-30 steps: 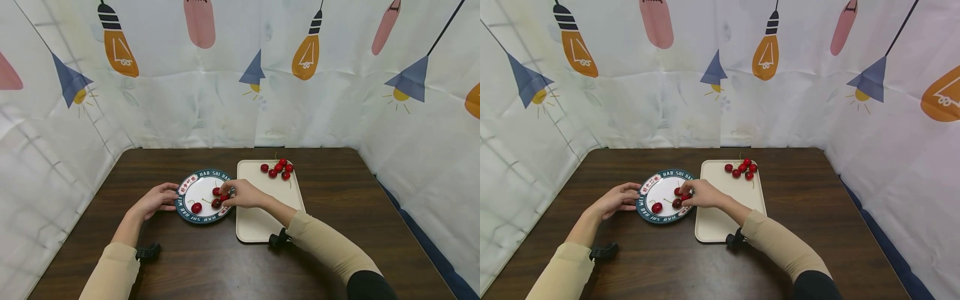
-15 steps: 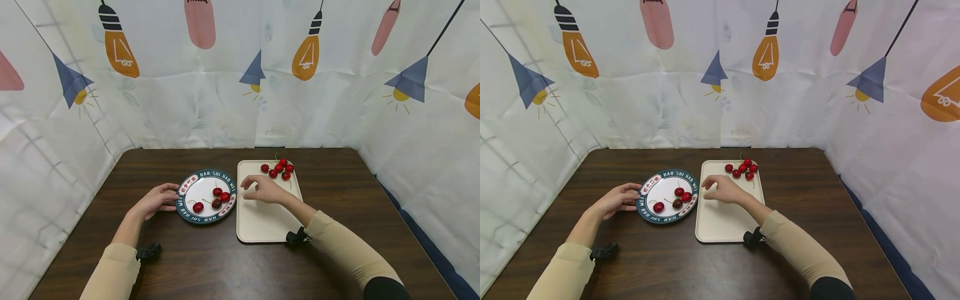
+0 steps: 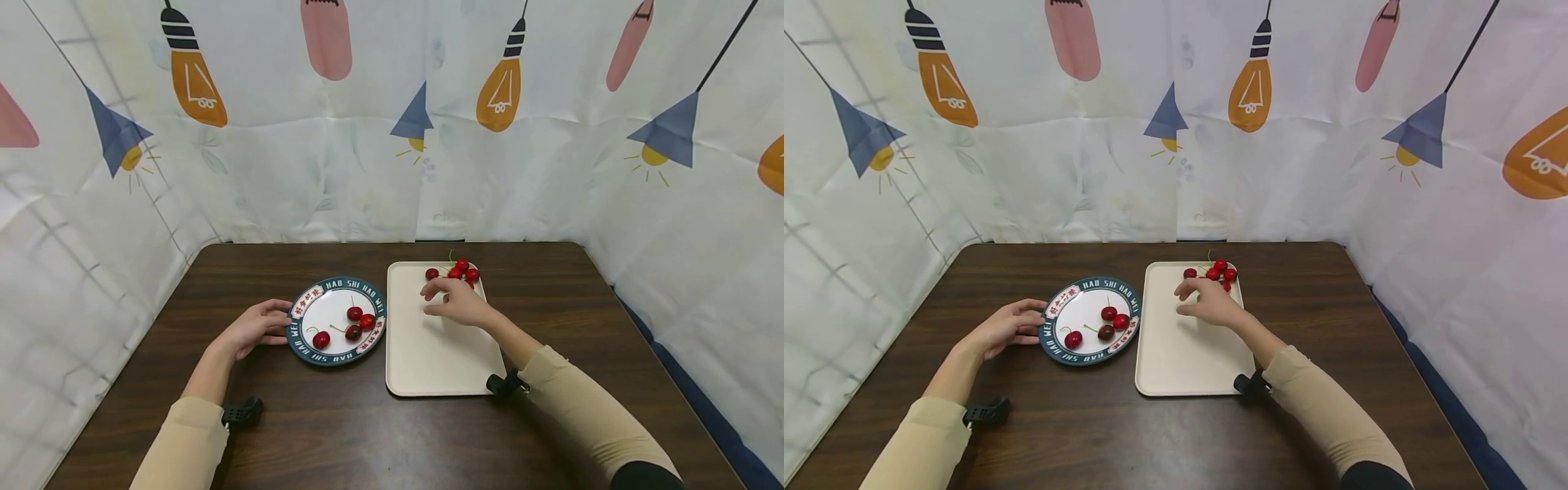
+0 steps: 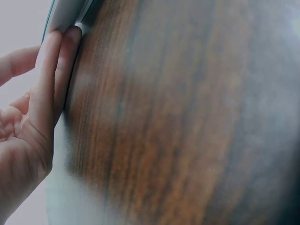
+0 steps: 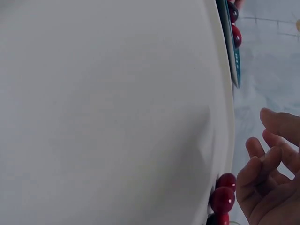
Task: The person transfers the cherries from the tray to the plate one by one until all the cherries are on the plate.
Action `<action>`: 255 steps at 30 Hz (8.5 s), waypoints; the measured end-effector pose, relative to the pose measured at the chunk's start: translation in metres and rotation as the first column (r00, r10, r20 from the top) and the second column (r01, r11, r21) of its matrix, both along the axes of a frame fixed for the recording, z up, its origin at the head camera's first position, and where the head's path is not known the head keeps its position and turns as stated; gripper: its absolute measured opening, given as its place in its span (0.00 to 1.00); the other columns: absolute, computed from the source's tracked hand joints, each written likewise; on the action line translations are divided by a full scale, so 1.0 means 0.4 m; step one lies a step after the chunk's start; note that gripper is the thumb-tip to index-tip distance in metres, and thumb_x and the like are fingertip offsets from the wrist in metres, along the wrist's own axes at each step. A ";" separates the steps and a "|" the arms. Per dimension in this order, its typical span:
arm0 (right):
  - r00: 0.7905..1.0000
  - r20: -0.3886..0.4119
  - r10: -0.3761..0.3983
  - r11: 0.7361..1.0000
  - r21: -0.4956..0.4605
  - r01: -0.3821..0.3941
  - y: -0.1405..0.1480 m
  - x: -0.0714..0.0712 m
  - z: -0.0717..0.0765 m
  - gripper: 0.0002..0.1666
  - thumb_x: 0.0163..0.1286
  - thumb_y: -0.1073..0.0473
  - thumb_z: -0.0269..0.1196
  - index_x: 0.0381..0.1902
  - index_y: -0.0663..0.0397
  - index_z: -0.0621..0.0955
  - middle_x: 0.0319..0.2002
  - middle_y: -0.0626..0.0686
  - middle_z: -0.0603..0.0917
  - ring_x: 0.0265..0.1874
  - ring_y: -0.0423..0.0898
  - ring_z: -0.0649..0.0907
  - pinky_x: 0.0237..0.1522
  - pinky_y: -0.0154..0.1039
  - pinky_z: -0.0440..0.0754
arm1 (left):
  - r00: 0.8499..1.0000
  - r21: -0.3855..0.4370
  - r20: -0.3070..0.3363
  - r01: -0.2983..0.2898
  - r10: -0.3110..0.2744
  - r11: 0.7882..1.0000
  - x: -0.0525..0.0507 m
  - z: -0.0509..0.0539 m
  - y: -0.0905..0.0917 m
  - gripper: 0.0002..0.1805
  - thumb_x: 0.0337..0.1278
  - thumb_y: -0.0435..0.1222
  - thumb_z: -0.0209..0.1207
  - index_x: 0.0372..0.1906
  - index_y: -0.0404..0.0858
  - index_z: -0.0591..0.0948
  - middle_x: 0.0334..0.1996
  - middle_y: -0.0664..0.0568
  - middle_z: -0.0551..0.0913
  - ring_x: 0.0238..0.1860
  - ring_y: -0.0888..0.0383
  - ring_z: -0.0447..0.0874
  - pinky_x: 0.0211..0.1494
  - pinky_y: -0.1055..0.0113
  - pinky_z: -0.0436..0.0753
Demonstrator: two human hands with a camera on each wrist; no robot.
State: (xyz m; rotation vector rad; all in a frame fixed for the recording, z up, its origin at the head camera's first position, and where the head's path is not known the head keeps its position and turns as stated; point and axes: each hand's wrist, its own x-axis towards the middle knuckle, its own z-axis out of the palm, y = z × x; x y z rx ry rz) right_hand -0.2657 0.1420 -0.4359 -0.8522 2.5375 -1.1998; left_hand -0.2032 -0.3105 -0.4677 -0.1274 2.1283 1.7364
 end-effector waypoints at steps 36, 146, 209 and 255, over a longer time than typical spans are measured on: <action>0.959 -0.004 -0.283 0.959 -0.007 0.283 0.164 -0.060 -0.027 0.16 0.69 0.61 0.70 0.52 0.61 0.83 0.46 0.58 0.85 0.44 0.56 0.79 0.40 0.45 0.78 | 1.000 -0.007 -0.012 -0.011 0.011 1.000 0.004 0.002 0.004 0.31 0.77 0.36 0.56 0.75 0.29 0.60 0.55 0.37 0.75 0.47 0.52 0.83 0.51 0.57 0.87; 0.992 -0.069 0.101 0.992 0.089 -0.095 -0.194 -0.002 0.021 0.18 0.64 0.60 0.74 0.51 0.53 0.85 0.45 0.49 0.86 0.49 0.51 0.82 0.54 0.44 0.81 | 0.999 0.013 -0.032 -0.027 0.027 1.000 0.008 -0.007 0.004 0.31 0.76 0.35 0.56 0.74 0.27 0.60 0.54 0.37 0.77 0.47 0.53 0.84 0.51 0.57 0.88; 0.992 -0.034 0.123 0.990 0.070 -0.121 -0.209 0.013 0.002 0.22 0.65 0.59 0.73 0.55 0.59 0.83 0.49 0.56 0.85 0.52 0.53 0.82 0.57 0.48 0.81 | 0.998 -0.007 -0.027 -0.050 0.050 0.999 0.011 -0.005 0.009 0.30 0.76 0.36 0.56 0.74 0.29 0.61 0.56 0.36 0.74 0.47 0.52 0.83 0.51 0.58 0.88; 0.976 -0.058 -0.210 0.976 0.052 0.213 0.152 -0.060 -0.003 0.21 0.68 0.62 0.71 0.57 0.65 0.82 0.50 0.61 0.84 0.52 0.59 0.79 0.53 0.54 0.79 | 0.999 -0.005 -0.021 -0.050 0.050 0.999 0.011 -0.005 0.007 0.30 0.76 0.36 0.56 0.74 0.29 0.62 0.56 0.36 0.74 0.47 0.51 0.83 0.51 0.58 0.87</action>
